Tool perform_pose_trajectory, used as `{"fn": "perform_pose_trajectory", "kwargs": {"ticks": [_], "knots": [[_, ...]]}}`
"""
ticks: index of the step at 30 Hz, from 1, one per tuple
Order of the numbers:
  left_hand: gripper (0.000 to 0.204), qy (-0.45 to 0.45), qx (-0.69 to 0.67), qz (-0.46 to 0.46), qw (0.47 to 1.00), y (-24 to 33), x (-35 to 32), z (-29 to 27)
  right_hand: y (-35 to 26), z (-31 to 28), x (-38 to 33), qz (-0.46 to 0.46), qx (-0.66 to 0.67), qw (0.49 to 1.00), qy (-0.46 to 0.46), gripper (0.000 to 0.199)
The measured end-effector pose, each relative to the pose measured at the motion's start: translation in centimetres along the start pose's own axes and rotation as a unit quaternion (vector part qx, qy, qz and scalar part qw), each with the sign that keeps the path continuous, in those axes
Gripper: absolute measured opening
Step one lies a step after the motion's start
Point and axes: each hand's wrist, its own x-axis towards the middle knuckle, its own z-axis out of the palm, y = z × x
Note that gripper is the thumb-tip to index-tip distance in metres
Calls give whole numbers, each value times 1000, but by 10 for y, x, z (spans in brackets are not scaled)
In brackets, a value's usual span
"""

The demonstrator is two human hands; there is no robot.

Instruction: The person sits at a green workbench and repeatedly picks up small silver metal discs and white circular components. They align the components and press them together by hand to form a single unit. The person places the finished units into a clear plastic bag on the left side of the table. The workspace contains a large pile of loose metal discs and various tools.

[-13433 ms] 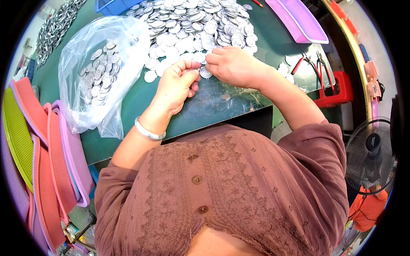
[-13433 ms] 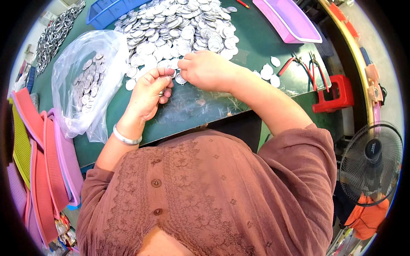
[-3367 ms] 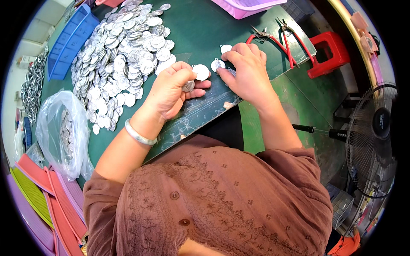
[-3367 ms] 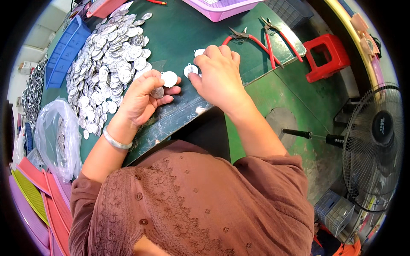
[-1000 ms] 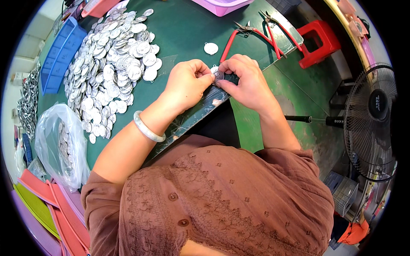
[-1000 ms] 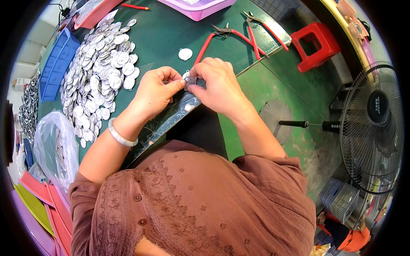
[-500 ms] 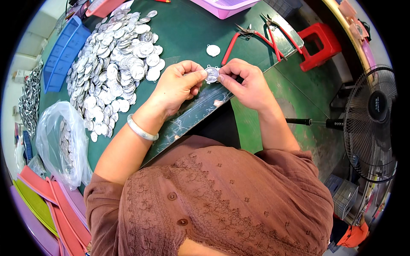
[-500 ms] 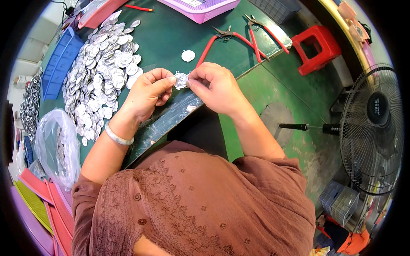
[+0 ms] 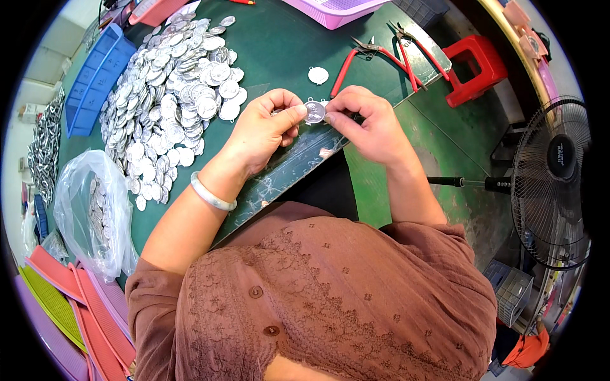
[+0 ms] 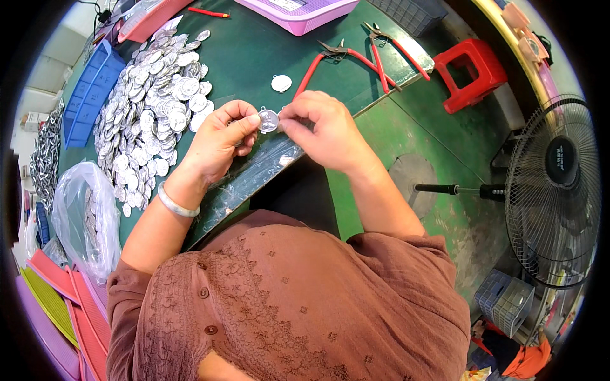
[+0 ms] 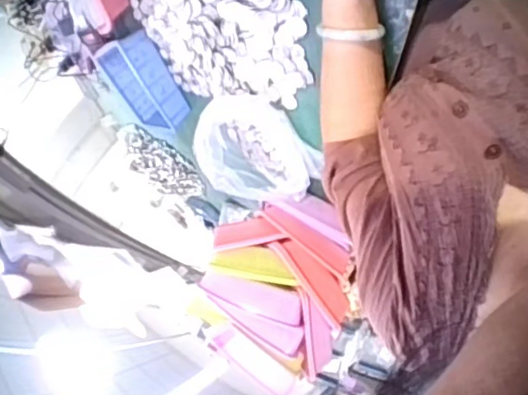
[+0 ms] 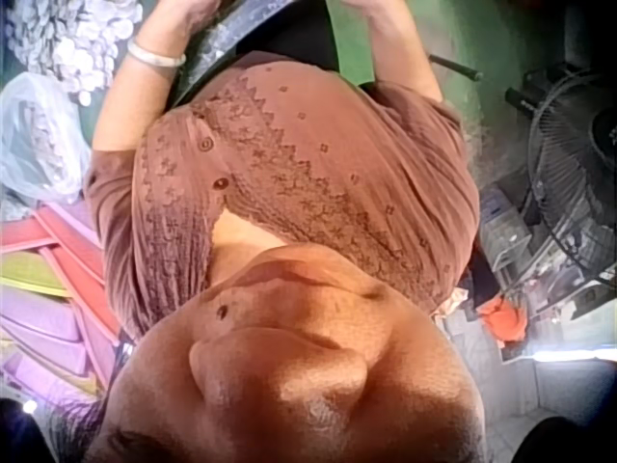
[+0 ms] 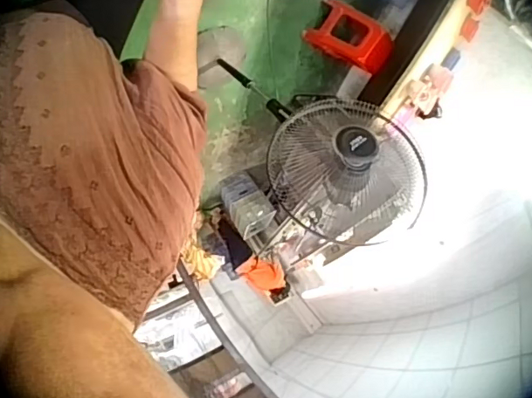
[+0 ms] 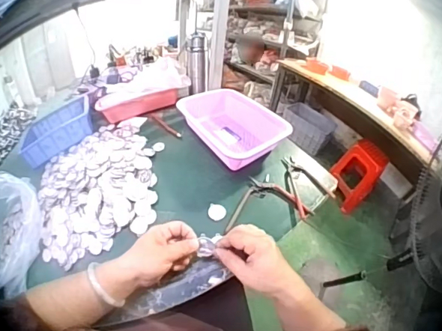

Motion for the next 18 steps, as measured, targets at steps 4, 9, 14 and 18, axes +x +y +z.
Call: {"fn": "perform_pose_trajectory", "kwargs": {"ticks": [4,9,14,18], "knots": [[4,47,-62,-38,996,5,-2,2,4,-8,5,-19,-167,986,18,11],[6,1,-157,-33,987,6,-2,-8,0,-6,5,12,-246,969,-9,20],[16,32,-89,-34,995,6,-1,-1,2,-2,3,20,-256,966,-11,21],[27,44,108,-54,992,11,4,9,0,-1,3,10,-272,962,-16,22]]}}
